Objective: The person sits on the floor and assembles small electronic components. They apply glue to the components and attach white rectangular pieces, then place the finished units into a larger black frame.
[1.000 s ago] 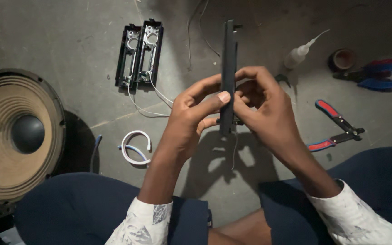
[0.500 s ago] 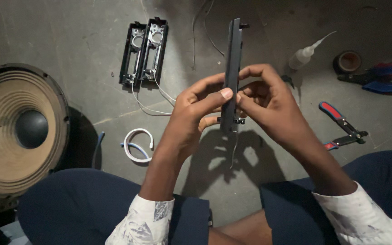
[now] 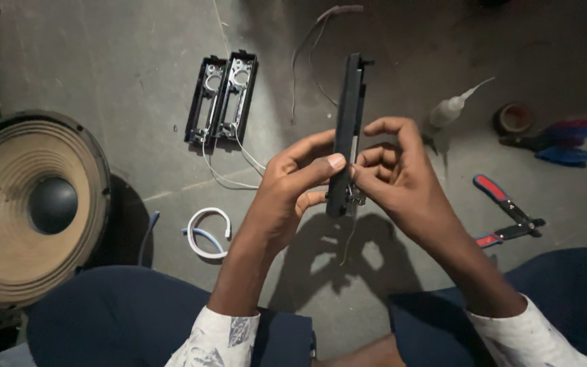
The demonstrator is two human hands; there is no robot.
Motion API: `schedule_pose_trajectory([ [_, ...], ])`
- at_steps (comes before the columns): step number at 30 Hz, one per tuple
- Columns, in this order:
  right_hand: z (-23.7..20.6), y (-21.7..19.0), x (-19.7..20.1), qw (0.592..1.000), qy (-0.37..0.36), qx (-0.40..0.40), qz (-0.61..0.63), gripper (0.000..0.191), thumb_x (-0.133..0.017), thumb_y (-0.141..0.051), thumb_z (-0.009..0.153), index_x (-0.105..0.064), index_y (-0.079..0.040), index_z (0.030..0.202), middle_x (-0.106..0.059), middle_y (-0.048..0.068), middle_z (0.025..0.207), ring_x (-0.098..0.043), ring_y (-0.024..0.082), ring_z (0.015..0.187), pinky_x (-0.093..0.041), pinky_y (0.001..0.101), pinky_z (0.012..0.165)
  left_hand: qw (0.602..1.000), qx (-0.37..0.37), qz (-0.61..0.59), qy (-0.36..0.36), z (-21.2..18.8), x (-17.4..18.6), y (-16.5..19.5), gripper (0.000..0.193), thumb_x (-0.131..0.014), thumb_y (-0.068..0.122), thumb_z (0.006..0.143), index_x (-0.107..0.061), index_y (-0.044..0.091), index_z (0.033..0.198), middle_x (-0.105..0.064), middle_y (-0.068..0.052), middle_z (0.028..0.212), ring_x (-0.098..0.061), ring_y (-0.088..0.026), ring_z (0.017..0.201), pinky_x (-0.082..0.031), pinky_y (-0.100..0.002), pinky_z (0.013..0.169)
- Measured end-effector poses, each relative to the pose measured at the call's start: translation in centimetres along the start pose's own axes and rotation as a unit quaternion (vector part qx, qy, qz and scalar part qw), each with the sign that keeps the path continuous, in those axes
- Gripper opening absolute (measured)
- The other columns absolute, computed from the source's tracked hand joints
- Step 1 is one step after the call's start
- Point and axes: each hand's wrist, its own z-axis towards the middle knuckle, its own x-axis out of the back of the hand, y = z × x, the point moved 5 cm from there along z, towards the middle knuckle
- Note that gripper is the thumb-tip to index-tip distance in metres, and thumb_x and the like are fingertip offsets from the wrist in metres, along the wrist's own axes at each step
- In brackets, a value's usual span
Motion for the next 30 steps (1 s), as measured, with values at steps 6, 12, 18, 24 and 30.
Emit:
schedule_pose_trajectory([
  [6,0.0,0.0,0.2,0.998,0.035,0.0,-0.057,0.026,-0.064,-0.013,0.099,-0.054,0.001,0.119,-0.067,0.005,0.09,-0.065,0.006,0.077,-0.053,0.0222,0.065,1.0,-0.005,0.015,-0.003,-0.3,-0.5,0.3,0.062,-0.072,0.026,0.086,-0.06,-0.004,0.139,-0.065,-0.018,0.128,-0.07,-0.024,0.111,-0.061,-0.041,0.091],
  [12,-0.2,0.3,0.4,0.995,0.063,-0.018,-0.069,0.02,-0.066,-0.011,0.097,-0.056,-0.001,0.111,-0.062,0.003,0.084,-0.061,0.005,0.07,-0.053,0.0217,0.062,0.998,-0.003,0.057,0.009,-0.2,-0.7,0.0,0.063,-0.072,0.027,0.083,-0.061,-0.001,0.138,-0.066,-0.018,0.13,-0.071,-0.027,0.112,-0.063,-0.041,0.09],
  [18,-0.2,0.6,0.6,0.997,0.061,-0.01,-0.044,0.018,-0.066,-0.008,0.095,-0.055,0.0,0.108,-0.062,0.001,0.078,-0.06,0.004,0.067,-0.05,0.0214,0.059,0.999,-0.006,0.036,-0.008,-0.3,-1.0,0.0,0.063,-0.071,0.026,0.084,-0.061,-0.002,0.14,-0.066,-0.018,0.129,-0.069,-0.025,0.113,-0.061,-0.041,0.091],
  [24,-0.2,1.6,1.0,0.999,0.043,0.005,0.002,0.019,-0.064,-0.003,0.096,-0.055,0.0,0.113,-0.055,-0.002,0.081,-0.051,0.004,0.069,-0.043,0.0197,0.059,1.0,-0.003,0.014,-0.023,-0.3,-0.9,-0.8,0.061,-0.07,0.026,0.089,-0.059,-0.002,0.142,-0.067,-0.014,0.126,-0.067,-0.019,0.111,-0.058,-0.036,0.094],
  [30,0.5,3.1,1.7,0.996,0.084,-0.015,0.029,0.02,-0.063,-0.008,0.095,-0.056,0.001,0.112,-0.062,0.003,0.083,-0.062,0.009,0.072,-0.052,0.0247,0.066,0.997,0.031,0.066,0.007,0.7,0.5,-2.8,0.053,-0.066,0.034,0.098,-0.063,0.0,0.139,-0.069,-0.009,0.103,-0.066,-0.017,0.092,-0.056,-0.029,0.079],
])
